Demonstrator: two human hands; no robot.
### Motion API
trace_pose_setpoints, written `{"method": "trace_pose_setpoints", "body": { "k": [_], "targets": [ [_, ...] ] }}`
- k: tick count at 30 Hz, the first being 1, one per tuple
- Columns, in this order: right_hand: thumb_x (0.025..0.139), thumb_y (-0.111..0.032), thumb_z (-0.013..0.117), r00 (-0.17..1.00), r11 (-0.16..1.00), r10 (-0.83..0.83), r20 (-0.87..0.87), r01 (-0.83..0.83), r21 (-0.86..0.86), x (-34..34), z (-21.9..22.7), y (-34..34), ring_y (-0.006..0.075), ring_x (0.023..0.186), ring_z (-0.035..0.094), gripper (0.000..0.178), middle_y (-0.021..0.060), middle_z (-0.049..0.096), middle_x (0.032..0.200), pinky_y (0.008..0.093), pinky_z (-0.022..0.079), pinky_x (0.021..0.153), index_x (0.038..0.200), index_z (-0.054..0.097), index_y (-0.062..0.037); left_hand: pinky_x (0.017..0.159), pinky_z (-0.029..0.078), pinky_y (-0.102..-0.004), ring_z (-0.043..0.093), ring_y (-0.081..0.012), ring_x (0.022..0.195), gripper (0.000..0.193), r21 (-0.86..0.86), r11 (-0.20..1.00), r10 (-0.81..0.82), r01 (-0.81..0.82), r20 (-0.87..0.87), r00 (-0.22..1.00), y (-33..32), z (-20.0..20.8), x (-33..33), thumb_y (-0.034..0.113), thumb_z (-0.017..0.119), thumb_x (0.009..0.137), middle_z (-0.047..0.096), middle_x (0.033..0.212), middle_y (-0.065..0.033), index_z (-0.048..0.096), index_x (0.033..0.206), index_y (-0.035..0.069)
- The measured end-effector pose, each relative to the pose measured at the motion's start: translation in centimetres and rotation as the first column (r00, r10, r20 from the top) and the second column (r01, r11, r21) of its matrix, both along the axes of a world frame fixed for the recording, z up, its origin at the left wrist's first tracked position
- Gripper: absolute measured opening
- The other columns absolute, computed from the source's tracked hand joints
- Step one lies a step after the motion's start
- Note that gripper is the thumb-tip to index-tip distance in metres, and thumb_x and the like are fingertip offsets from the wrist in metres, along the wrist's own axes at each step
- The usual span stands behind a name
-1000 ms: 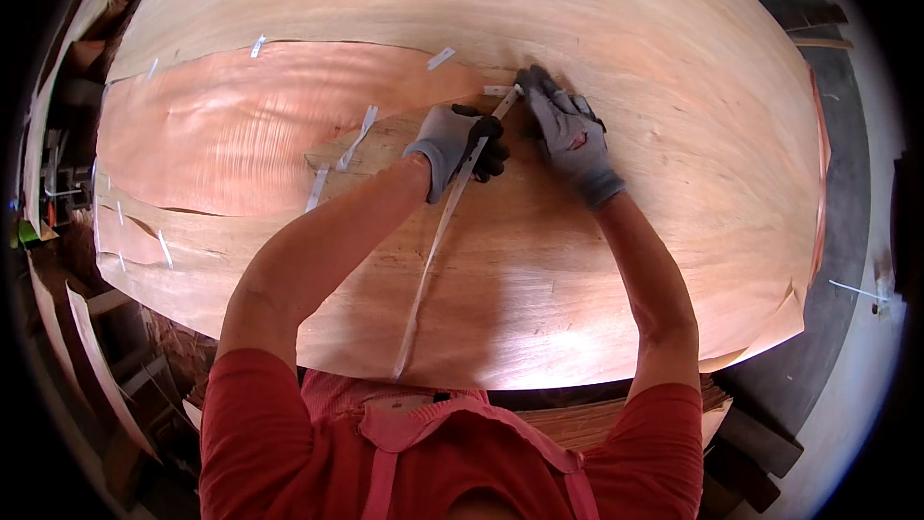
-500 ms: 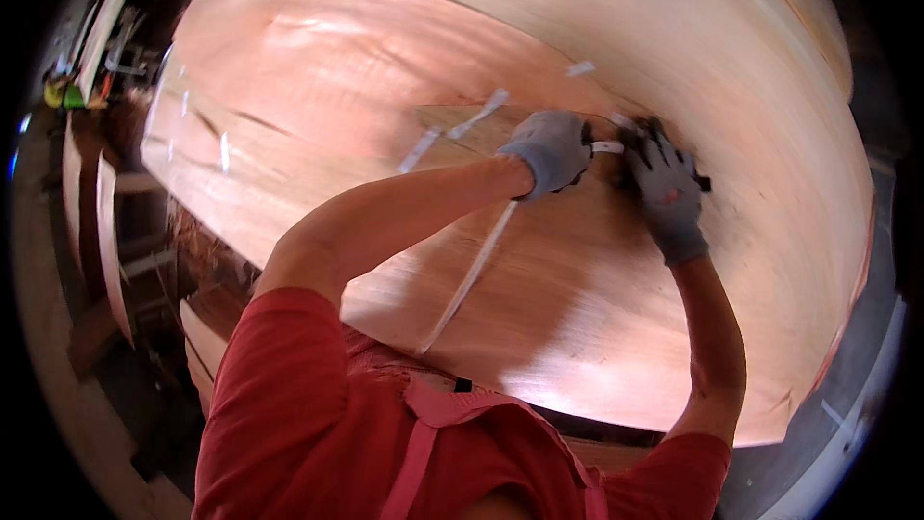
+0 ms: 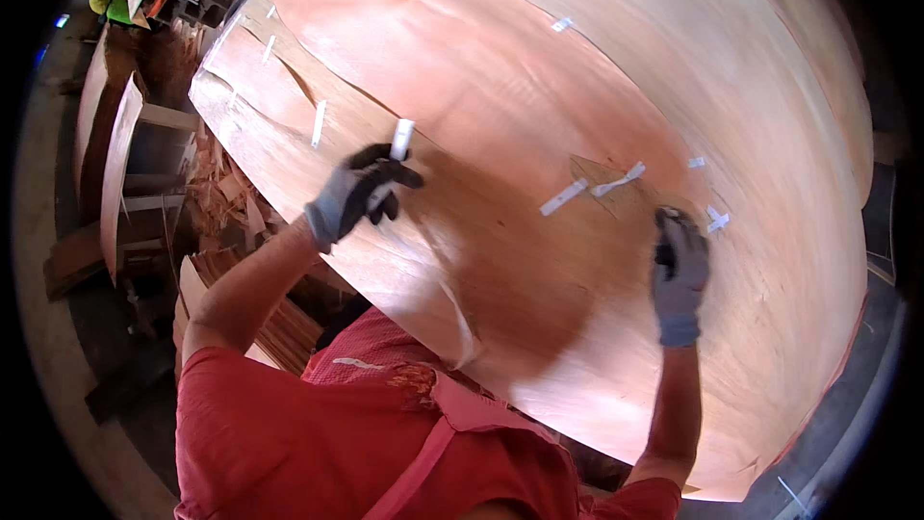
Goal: The person repairs wood veneer sheets by cutting out damaged sections with a utility knife and taping patches into place.
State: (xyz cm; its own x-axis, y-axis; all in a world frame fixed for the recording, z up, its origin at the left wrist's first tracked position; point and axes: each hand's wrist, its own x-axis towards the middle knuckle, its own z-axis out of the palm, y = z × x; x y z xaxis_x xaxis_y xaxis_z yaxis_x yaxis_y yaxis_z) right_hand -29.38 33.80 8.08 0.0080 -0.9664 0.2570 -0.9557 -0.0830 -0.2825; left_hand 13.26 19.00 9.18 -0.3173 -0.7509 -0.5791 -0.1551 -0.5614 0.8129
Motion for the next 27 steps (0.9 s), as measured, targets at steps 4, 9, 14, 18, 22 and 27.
{"method": "trace_pose_setpoints", "body": {
  "k": [4, 9, 14, 18, 22, 27],
  "targets": [
    [0.078, -0.010, 0.064, 0.982, 0.986, 0.157, 0.109, -0.161, 0.033, 13.5, 1.3, -5.9, 0.0287, 0.121, 0.056, 0.044, 0.0103, 0.062, 0.125, 0.0433, 0.044, 0.094, 0.121, 0.061, -0.0096, 0.038, 0.045, -0.0230, 0.063, -0.0156, 0.051, 0.028, -0.084, 0.994, 0.072, -0.065, 0.086, 0.994, -4.6, -1.6, 7.5, 0.023, 0.059, 0.095, 0.072, 0.091, -0.0125, 0.060, 0.112, 0.001],
    [0.084, -0.011, 0.059, 0.962, 0.962, 0.271, -0.019, -0.271, -0.015, 24.5, 1.0, -13.4, 0.0232, 0.133, 0.046, 0.058, 0.0035, 0.054, 0.139, 0.0425, 0.045, 0.093, 0.141, 0.046, -0.0128, 0.039, 0.045, -0.0254, 0.061, -0.0152, 0.049, 0.026, 0.026, 1.000, -0.004, 0.003, 0.051, 0.999, -9.3, -2.7, 9.3, 0.023, 0.065, 0.091, 0.071, 0.078, -0.0100, 0.068, 0.100, -0.001],
    [0.092, -0.008, 0.043, 0.945, 0.944, 0.326, -0.033, -0.324, 0.064, 30.7, -1.3, -18.1, 0.0186, 0.143, 0.033, 0.057, 0.0018, 0.038, 0.153, 0.0415, 0.040, 0.100, 0.148, 0.036, -0.0131, 0.038, 0.046, -0.0284, 0.060, -0.0179, 0.046, 0.026, 0.115, 0.992, 0.047, -0.049, 0.017, 0.999, -10.4, -4.2, 8.9, 0.020, 0.067, 0.089, 0.070, 0.073, -0.0116, 0.068, 0.104, -0.001],
    [0.096, -0.012, 0.037, 0.940, 0.934, 0.341, 0.004, -0.339, 0.113, 32.3, -3.9, -19.5, 0.0185, 0.143, 0.032, 0.054, 0.0035, 0.037, 0.154, 0.0417, 0.039, 0.102, 0.149, 0.034, -0.0124, 0.036, 0.045, -0.0288, 0.060, -0.0190, 0.043, 0.025, 0.123, 0.992, 0.041, -0.041, 0.001, 0.999, -10.4, -4.2, 9.3, 0.019, 0.067, 0.089, 0.069, 0.071, -0.0127, 0.068, 0.103, -0.002],
    [0.096, -0.014, 0.038, 0.937, 0.928, 0.344, -0.058, -0.330, 0.173, 32.3, -4.7, -19.2, 0.0219, 0.142, 0.033, 0.053, 0.0059, 0.036, 0.154, 0.0423, 0.040, 0.099, 0.149, 0.036, -0.0121, 0.037, 0.044, -0.0276, 0.061, -0.0180, 0.043, 0.024, 0.060, 0.998, -0.003, 0.004, -0.011, 1.000, -10.3, -4.5, 9.5, 0.020, 0.065, 0.089, 0.068, 0.070, -0.0103, 0.068, 0.097, -0.003],
    [0.092, -0.017, 0.046, 0.773, 0.894, 0.436, -0.460, -0.314, 0.320, 33.3, -2.9, -19.7, 0.0255, 0.140, 0.035, 0.053, 0.0083, 0.037, 0.152, 0.0420, 0.042, 0.087, 0.144, 0.042, -0.0135, 0.038, 0.045, -0.0269, 0.061, -0.0168, 0.044, 0.023, 0.027, 0.993, -0.112, 0.111, 0.006, 0.994, -10.3, -2.6, 9.8, 0.019, 0.061, 0.091, 0.068, 0.068, -0.0079, 0.068, 0.092, -0.002]
  ]
}}
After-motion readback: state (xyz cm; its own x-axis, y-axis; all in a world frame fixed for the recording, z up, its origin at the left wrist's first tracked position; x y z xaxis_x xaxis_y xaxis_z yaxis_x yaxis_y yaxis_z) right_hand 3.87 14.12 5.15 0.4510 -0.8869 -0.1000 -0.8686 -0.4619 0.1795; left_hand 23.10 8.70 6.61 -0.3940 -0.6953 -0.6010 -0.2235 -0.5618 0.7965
